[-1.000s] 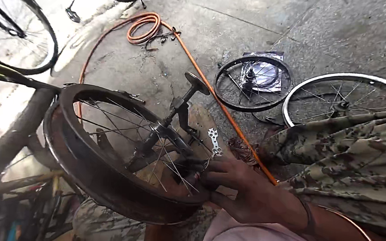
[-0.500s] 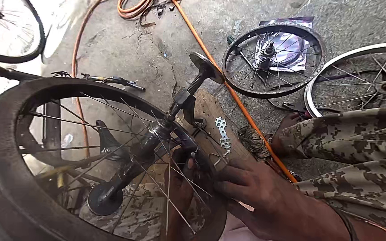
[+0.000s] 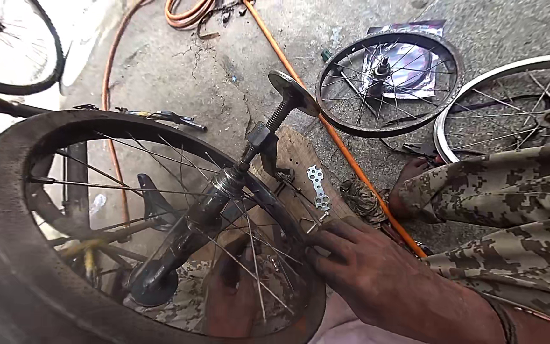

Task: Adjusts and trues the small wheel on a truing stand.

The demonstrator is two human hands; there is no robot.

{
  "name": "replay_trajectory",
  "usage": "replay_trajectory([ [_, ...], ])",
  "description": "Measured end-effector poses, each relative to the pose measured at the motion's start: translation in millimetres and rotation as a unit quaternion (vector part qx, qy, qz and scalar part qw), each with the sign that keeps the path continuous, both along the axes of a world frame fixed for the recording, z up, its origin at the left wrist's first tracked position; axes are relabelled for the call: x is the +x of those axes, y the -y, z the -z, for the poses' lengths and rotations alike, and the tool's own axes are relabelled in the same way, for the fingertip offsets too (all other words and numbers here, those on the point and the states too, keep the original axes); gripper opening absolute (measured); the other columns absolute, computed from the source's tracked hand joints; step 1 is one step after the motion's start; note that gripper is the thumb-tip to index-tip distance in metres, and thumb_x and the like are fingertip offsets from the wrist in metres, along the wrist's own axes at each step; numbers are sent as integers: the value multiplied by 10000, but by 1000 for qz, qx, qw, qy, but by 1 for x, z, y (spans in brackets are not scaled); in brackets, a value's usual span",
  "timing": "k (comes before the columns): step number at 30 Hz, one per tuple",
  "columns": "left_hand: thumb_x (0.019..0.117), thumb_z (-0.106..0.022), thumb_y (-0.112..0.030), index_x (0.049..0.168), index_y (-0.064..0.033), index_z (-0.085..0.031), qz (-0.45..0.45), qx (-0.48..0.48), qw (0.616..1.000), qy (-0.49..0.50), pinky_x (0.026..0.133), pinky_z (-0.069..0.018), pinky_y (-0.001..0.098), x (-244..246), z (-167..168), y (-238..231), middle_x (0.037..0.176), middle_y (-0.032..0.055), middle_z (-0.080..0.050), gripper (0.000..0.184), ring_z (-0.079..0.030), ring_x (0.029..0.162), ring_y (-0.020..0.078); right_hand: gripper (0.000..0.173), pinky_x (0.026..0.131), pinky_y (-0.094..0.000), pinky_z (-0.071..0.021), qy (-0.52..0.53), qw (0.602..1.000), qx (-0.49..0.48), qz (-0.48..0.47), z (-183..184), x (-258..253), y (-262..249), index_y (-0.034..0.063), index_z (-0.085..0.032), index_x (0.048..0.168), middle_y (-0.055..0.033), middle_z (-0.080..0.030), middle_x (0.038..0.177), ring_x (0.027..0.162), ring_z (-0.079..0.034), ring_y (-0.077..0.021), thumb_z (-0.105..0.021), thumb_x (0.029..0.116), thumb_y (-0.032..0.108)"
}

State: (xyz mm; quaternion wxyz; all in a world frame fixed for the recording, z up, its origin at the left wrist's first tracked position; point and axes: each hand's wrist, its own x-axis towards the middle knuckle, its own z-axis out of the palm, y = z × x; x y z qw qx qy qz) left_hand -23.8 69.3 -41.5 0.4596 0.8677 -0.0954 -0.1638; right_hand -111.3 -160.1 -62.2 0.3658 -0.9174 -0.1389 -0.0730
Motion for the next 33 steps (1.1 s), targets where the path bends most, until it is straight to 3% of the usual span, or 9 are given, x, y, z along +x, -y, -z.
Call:
replay_trajectory([
  [2,995,-572,-59,1110,73,-686,-27,-33,999,-5,577,-598,237,-7,-3,12,863,59,-746,209,-678,618,98,219,859,-434,-536,17,1000,-8,12,-2,-2,-3,163,-716,1074,-54,-697,1066,993,-656,-248,-522,981,208],
  [5,993,-552,11,1088,99,-665,-102,-81,991,-11,587,-597,211,-16,1,34,854,73,-743,172,-682,617,91,241,749,-388,-537,57,996,52,45,-6,-6,-11,124,-706,1126,-80,-698,1020,901,-655,-242,-511,1023,220],
  [9,983,-551,55,1056,242,-586,-172,-29,984,-43,766,-539,161,-22,-26,72,931,182,-698,204,-669,796,67,241,746,-351,-550,66,993,61,71,0,-10,-16,111,-701,1145,-101,-711,1054,908,-672,-242,-507,1017,176],
  [12,1006,-559,27,1125,131,-613,-234,-86,966,-75,745,-594,231,-26,-16,73,947,125,-707,167,-705,809,116,257,786,-358,-564,62,993,46,84,4,-13,-18,116,-708,1158,-106,-718,1104,957,-683,-252,-505,1001,127],
  [16,1023,-576,-57,1227,55,-640,-167,-159,969,-89,740,-657,359,-26,13,38,972,134,-748,242,-753,819,220,270,883,-401,-555,64,993,39,94,6,-16,-19,130,-711,1175,-96,-713,1122,1018,-678,-257,-506,999,129],
  [20,941,-690,-22,1093,34,-723,-110,-117,982,-104,761,-640,319,-17,-1,32,915,109,-761,166,-744,789,175,276,845,-405,-551,64,993,36,97,5,-16,-18,150,-718,1167,-77,-711,1104,989,-673,-246,-504,993,129],
  [26,842,-786,7,953,73,-732,-127,-149,967,-163,648,-637,317,-3,2,30,775,153,-741,139,-723,647,183,286,825,-396,-541,71,991,54,96,5,-16,-19,159,-714,1181,-66,-710,1105,983,-666,-231,-487,1010,139],
  [29,859,-776,2,1022,78,-716,-118,-154,965,-176,659,-642,334,-5,1,31,826,159,-755,190,-739,680,202,294,844,-402,-538,74,991,55,94,7,-14,-18,155,-714,1187,-68,-714,1109,996,-668,-232,-484,1005,135],
  [33,874,-812,-160,1149,8,-709,-75,-94,982,-143,792,-637,355,-8,-3,21,942,105,-761,339,-747,831,203,301,853,-405,-547,77,991,60,91,9,-13,-17,151,-719,1187,-70,-720,1112,995,-673,-232,-480,1004,135],
])
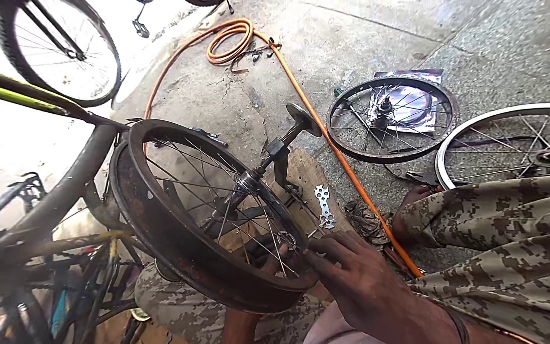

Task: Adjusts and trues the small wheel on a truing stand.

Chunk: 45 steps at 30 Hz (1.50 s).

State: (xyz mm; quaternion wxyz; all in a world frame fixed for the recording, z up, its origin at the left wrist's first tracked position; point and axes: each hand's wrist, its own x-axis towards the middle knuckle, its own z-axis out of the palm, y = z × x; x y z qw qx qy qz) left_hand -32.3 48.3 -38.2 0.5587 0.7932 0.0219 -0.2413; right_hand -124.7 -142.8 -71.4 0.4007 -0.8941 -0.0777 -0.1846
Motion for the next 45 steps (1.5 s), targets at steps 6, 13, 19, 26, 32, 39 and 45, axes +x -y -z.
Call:
replay_trajectory([
  [6,874,-731,-77,1091,10,-707,56,-48,997,-32,795,-607,309,8,5,5,943,73,-732,235,-709,830,152,266,870,-410,-540,13,1000,6,-8,-6,2,1,152,-716,1168,-73,-713,1097,995,-669,-232,-503,1008,143],
  [13,909,-713,-45,1047,45,-675,-31,26,999,-10,809,-587,258,18,-6,9,913,67,-730,169,-703,831,102,229,902,-395,-535,34,999,20,-16,-3,2,2,138,-706,1162,-70,-712,1107,1016,-664,-226,-518,1035,173],
  [19,1035,-560,-119,1339,45,-568,-16,161,984,-70,1033,-456,261,8,-28,14,1296,142,-633,345,-600,1171,125,235,879,-374,-536,9,1000,18,20,1,2,7,173,-724,1127,-34,-717,1138,1041,-659,-194,-563,1000,288],
  [26,894,-717,47,1095,61,-727,19,-17,999,37,762,-643,317,15,19,6,919,121,-772,202,-756,786,189,269,950,-432,-486,-40,999,-32,11,3,2,6,210,-746,1051,-5,-706,1111,1087,-633,-209,-510,1008,330],
  [32,864,-764,13,1043,51,-731,61,-90,994,2,736,-645,353,13,12,-4,926,169,-752,186,-744,775,232,334,943,-415,-481,-18,1000,-15,-3,-1,3,5,210,-749,1062,-13,-703,1131,1076,-628,-195,-458,1043,374],
  [39,908,-699,16,1162,-17,-698,114,-22,993,4,697,-614,267,16,9,4,922,71,-740,256,-703,727,132,260,948,-412,-484,2,1000,-8,-2,-3,5,6,196,-764,1012,-15,-711,1088,1030,-637,-185,-522,1005,292],
  [45,892,-608,123,978,15,-695,172,-87,981,31,732,-584,228,31,18,16,886,61,-722,163,-691,791,109,248,942,-406,-487,2,1000,-19,0,-1,4,7,207,-750,1008,-4,-712,1101,1052,-637,-183,-512,1012,274],
])
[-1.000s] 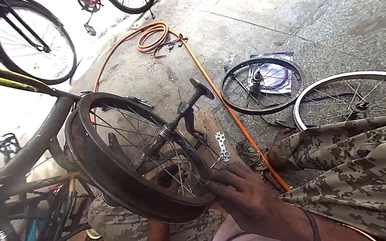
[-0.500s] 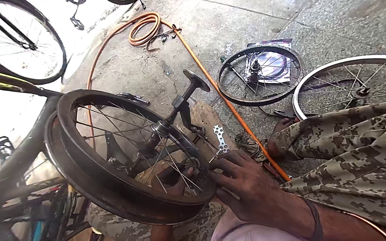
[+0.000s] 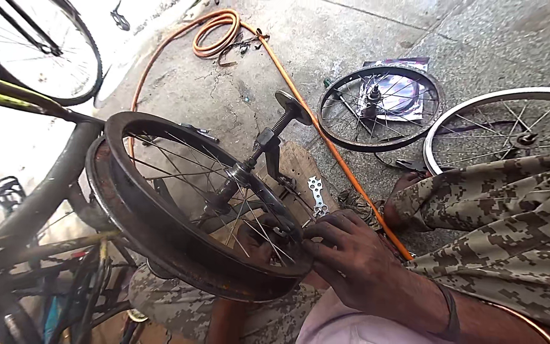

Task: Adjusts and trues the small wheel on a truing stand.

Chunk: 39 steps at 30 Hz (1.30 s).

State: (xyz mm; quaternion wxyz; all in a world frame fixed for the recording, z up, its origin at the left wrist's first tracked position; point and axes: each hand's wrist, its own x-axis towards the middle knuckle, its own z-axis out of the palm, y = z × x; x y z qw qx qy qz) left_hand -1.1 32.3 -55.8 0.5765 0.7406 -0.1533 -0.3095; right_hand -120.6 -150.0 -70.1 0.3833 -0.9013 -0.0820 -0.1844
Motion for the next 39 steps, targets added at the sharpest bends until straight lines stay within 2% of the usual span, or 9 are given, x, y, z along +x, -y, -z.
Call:
replay_trajectory([
  [5,937,-608,87,1107,136,-629,-11,150,989,-3,899,-493,190,-1,-37,10,999,107,-700,178,-640,938,68,222,930,-407,-505,3,1000,-1,5,5,0,-1,198,-760,1023,-9,-716,1097,1038,-649,-185,-545,992,241],
  [7,864,-690,32,920,105,-674,-75,160,984,38,816,-522,120,-5,-29,10,812,37,-703,94,-654,785,-20,181,913,-388,-515,13,1000,23,17,3,-1,-1,206,-752,1017,5,-723,1081,1017,-655,-164,-578,980,236],
  [12,977,-561,14,1245,180,-560,-165,330,929,-23,980,-478,252,-26,-9,-59,1167,228,-662,315,-627,1043,147,179,921,-356,-521,50,996,67,2,-4,-3,-6,158,-734,1077,-36,-716,1119,1046,-652,-187,-572,1019,207],
  [15,941,-662,-53,1263,177,-586,-83,459,883,48,1053,-435,319,-15,-30,-50,1232,278,-661,403,-626,1163,256,178,879,-371,-526,18,1000,16,-4,-2,0,-5,164,-721,1034,-30,-710,1094,1028,-653,-198,-549,999,197],
  [18,881,-767,-95,1028,76,-676,-87,230,961,123,748,-622,257,-4,-33,-27,852,108,-750,243,-744,772,145,201,873,-414,-509,-34,999,-25,-1,0,2,-5,179,-719,1025,-27,-693,1096,1043,-636,-222,-527,965,187],
  [21,886,-771,-141,1040,34,-704,-80,89,990,72,771,-628,275,-9,-35,-28,858,50,-759,242,-739,769,123,210,900,-418,-522,-31,1000,6,-1,-3,0,-5,188,-719,1084,-33,-699,1099,1031,-647,-223,-541,982,231],
  [32,938,-621,47,1203,77,-628,-135,8,988,-77,700,-652,345,-15,-11,-16,912,149,-756,267,-752,744,209,188,789,-362,-536,8,998,59,15,-3,-5,-5,171,-725,1088,-48,-704,1014,946,-654,-216,-562,996,190],
  [36,924,-678,35,1123,48,-710,-130,29,990,-54,732,-651,333,-19,-20,-13,966,130,-767,202,-759,820,210,192,790,-362,-534,-1,998,55,20,-1,-5,-6,166,-727,1076,-45,-708,1027,944,-654,-212,-557,986,168],
  [39,873,-732,44,1023,83,-733,-134,50,989,-22,682,-652,321,-18,-24,-11,854,150,-763,156,-753,720,201,206,810,-356,-539,-4,998,54,25,1,-5,-7,169,-729,1091,-38,-715,1045,963,-659,-200,-549,991,164],
])
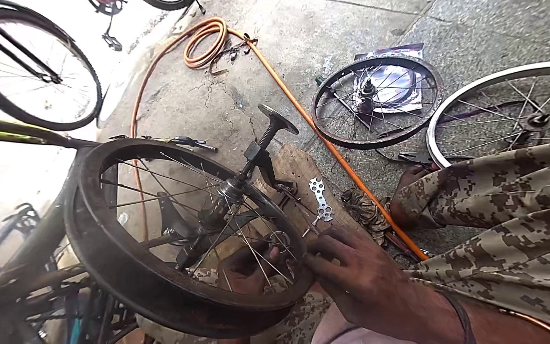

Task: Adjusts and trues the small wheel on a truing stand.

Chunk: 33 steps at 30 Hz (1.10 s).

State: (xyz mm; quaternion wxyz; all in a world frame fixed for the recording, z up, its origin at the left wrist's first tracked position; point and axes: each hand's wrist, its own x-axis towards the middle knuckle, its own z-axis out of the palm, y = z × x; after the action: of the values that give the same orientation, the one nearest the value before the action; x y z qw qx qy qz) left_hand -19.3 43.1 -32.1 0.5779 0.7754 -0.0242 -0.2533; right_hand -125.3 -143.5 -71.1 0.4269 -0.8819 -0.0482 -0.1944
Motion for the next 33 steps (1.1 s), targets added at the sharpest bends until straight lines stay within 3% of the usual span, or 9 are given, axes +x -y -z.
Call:
replay_trajectory([
  [5,820,-805,3,1023,50,-747,-46,50,996,51,648,-642,301,-15,0,10,807,124,-764,216,-742,675,182,207,830,-370,-545,1,1000,-1,3,2,0,-1,160,-734,1076,-46,-722,1038,971,-668,-208,-551,980,149],
  [11,901,-770,-175,1038,-50,-744,53,85,993,70,758,-607,261,-10,-3,8,873,5,-745,187,-711,769,83,201,824,-374,-540,3,1000,-18,7,4,3,0,182,-734,1035,-23,-723,1021,989,-669,-197,-541,986,159],
  [16,878,-737,-82,1166,-44,-702,128,115,985,-22,830,-570,261,9,12,-26,983,19,-720,292,-672,877,54,157,862,-368,-558,6,1000,-20,11,3,1,7,210,-752,1021,9,-729,1023,1009,-675,-165,-604,985,251],
  [20,888,-713,-35,1055,14,-671,185,132,973,-31,752,-537,234,24,-2,-7,867,52,-662,179,-615,765,53,164,848,-370,-571,0,1000,-24,14,6,1,12,197,-779,992,9,-742,1013,992,-684,-163,-622,957,224],
  [25,948,-598,33,1065,14,-636,189,62,980,9,732,-502,167,29,-29,10,879,19,-617,125,-570,784,-7,139,826,-357,-567,11,999,-38,11,0,2,11,158,-769,934,-15,-734,1008,979,-677,-173,-637,925,200],
  [27,940,-594,51,1036,39,-679,245,34,968,51,790,-503,181,37,-22,7,899,50,-656,129,-592,828,8,149,828,-355,-571,10,999,-38,9,0,2,11,162,-783,952,-6,-736,1011,995,-677,-172,-643,914,197],
  [29,911,-611,71,996,17,-700,288,-29,954,74,761,-509,155,44,-10,2,875,19,-667,135,-599,808,-15,156,832,-367,-571,10,999,-42,5,-1,3,12,161,-783,962,-5,-737,1012,995,-678,-171,-639,921,204],
  [31,891,-647,37,1048,-32,-706,308,-86,946,59,752,-545,159,46,3,-3,917,-19,-684,182,-629,822,-10,157,819,-363,-564,17,999,-50,6,-4,4,12,155,-779,944,-7,-736,994,973,-677,-166,-633,917,203],
  [33,951,-651,-57,1096,-68,-696,308,-74,948,29,733,-537,179,44,6,-5,919,-32,-668,153,-615,801,5,163,802,-362,-561,17,998,-55,9,-4,3,11,156,-783,957,-8,-731,986,960,-672,-166,-633,921,210],
])
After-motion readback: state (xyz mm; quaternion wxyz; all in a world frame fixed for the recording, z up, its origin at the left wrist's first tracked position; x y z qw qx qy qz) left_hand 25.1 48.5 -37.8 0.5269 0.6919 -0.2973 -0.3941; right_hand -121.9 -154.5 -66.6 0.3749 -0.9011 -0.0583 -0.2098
